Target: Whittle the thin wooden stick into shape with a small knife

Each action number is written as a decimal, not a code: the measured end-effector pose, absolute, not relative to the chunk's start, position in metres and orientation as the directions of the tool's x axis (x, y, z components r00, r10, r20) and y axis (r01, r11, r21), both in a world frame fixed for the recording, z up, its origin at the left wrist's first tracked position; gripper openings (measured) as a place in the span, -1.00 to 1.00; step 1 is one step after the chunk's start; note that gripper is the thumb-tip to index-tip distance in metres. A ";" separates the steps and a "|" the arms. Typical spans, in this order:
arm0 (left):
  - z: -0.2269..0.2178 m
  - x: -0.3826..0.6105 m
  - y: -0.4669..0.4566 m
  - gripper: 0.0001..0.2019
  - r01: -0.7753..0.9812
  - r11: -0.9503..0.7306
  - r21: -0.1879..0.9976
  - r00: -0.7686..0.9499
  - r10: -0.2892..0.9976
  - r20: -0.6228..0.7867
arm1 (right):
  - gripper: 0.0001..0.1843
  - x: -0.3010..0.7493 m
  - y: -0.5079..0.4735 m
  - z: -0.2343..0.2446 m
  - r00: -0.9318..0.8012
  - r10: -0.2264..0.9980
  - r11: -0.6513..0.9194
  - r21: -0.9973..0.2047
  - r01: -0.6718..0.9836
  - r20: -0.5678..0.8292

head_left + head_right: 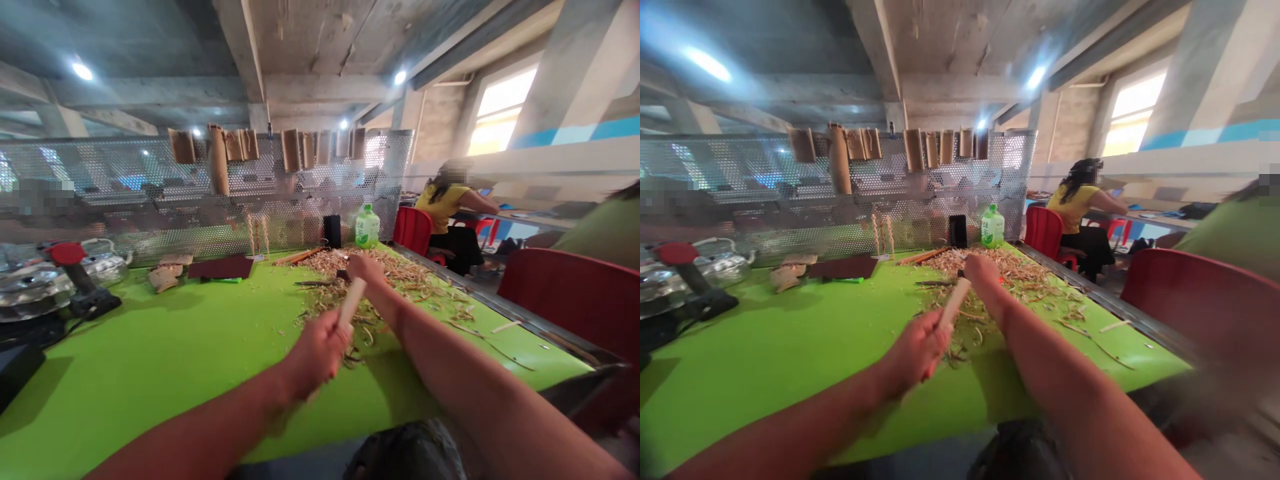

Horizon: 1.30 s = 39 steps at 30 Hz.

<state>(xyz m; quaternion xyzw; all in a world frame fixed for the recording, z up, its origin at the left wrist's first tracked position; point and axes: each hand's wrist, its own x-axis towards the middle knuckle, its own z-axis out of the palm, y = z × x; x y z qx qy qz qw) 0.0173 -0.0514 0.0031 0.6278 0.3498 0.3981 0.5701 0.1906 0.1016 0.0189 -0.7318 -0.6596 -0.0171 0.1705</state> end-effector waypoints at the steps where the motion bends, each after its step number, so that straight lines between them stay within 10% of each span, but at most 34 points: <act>1: 0.002 0.020 -0.055 -0.74 -0.031 -0.118 0.993 0.496 0.860 0.118 | -0.66 0.199 0.106 0.019 0.158 0.953 -0.098 -0.229 0.968 0.258; 15: -0.010 -0.009 0.006 -0.78 -0.073 -0.127 0.989 0.116 0.984 0.135 | -0.55 0.143 0.075 0.004 -0.171 0.907 0.275 -0.234 0.932 0.386; 28: 0.002 -0.003 -0.010 -0.83 0.002 -0.110 0.994 0.123 0.986 0.109 | -0.66 0.139 0.066 0.010 -0.210 0.904 0.254 -0.074 0.964 0.372; 39: -0.004 0.007 -0.021 -0.70 -0.163 -0.133 0.978 0.243 0.955 0.170 | -0.63 0.185 0.104 0.003 0.106 0.958 -0.019 -0.311 0.950 0.265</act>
